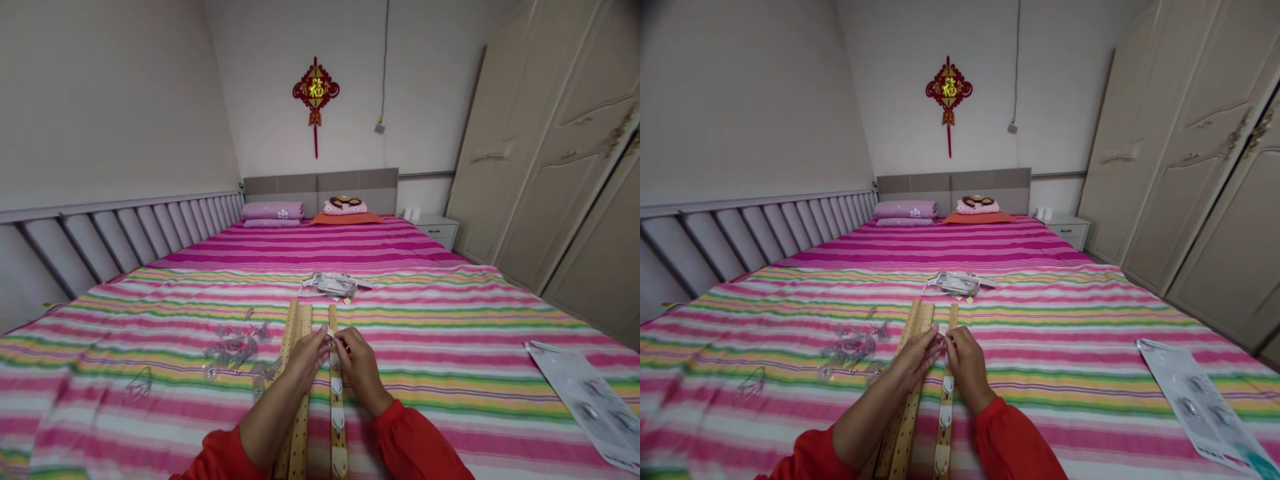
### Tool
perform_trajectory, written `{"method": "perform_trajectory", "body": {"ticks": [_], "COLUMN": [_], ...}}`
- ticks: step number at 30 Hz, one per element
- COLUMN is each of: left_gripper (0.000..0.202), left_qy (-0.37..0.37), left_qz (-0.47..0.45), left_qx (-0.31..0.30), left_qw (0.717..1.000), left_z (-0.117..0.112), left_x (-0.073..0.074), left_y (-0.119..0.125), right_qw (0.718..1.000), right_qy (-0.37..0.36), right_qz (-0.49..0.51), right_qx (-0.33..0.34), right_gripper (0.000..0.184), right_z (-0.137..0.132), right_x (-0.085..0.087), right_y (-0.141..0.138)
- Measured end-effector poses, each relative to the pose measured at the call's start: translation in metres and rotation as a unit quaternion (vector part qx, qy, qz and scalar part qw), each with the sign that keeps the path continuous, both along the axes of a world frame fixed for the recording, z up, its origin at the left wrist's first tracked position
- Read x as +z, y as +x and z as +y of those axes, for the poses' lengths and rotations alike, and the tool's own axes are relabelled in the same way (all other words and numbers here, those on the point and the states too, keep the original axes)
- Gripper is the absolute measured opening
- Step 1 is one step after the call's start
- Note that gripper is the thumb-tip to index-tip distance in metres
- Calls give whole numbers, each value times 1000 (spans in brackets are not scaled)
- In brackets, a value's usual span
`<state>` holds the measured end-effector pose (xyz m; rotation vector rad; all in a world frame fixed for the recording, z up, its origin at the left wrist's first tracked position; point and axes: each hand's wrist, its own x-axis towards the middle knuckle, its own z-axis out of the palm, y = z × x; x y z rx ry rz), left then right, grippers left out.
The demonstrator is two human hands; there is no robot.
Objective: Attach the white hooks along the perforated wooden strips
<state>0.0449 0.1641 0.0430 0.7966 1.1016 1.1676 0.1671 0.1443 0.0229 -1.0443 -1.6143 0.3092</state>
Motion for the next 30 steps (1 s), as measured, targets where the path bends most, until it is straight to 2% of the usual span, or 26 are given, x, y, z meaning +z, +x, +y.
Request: {"method": "perform_trajectory", "body": {"ticks": [2, 4, 7, 10, 16, 21, 25, 30], "left_gripper": [28, 23, 21, 23, 24, 13, 6, 7], "left_qy": [-19, -33, -8, 37, 59, 65, 68, 64], "left_qz": [-17, -16, 8, 34, 79, 117, 153, 186], "left_qx": [2, 7, -9, -20, -13, -12, -9, -10], "left_qw": [1000, 999, 1000, 999, 995, 991, 986, 980], "left_z": [1, 4, 14, 26, 48, 74, 92, 102], "left_x": [1, 1, -4, -9, -16, -23, -33, -49], "left_y": [3, 6, 10, 12, 11, 11, 12, 17], "right_qw": [996, 980, 934, 898, 885, 880, 882, 879], "right_qy": [-41, -98, -192, -248, -276, -291, -298, -310], "right_qz": [79, 171, 292, 351, 366, 368, 359, 358], "right_qx": [-1, 15, 74, 94, 83, 74, 70, 62], "right_gripper": [16, 22, 33, 39, 36, 31, 27, 27], "right_z": [7, 15, 27, 36, 55, 77, 91, 102], "right_x": [-2, -5, -11, -16, -21, -24, -32, -46], "right_y": [2, 4, 7, 9, 15, 15, 13, 14]}}
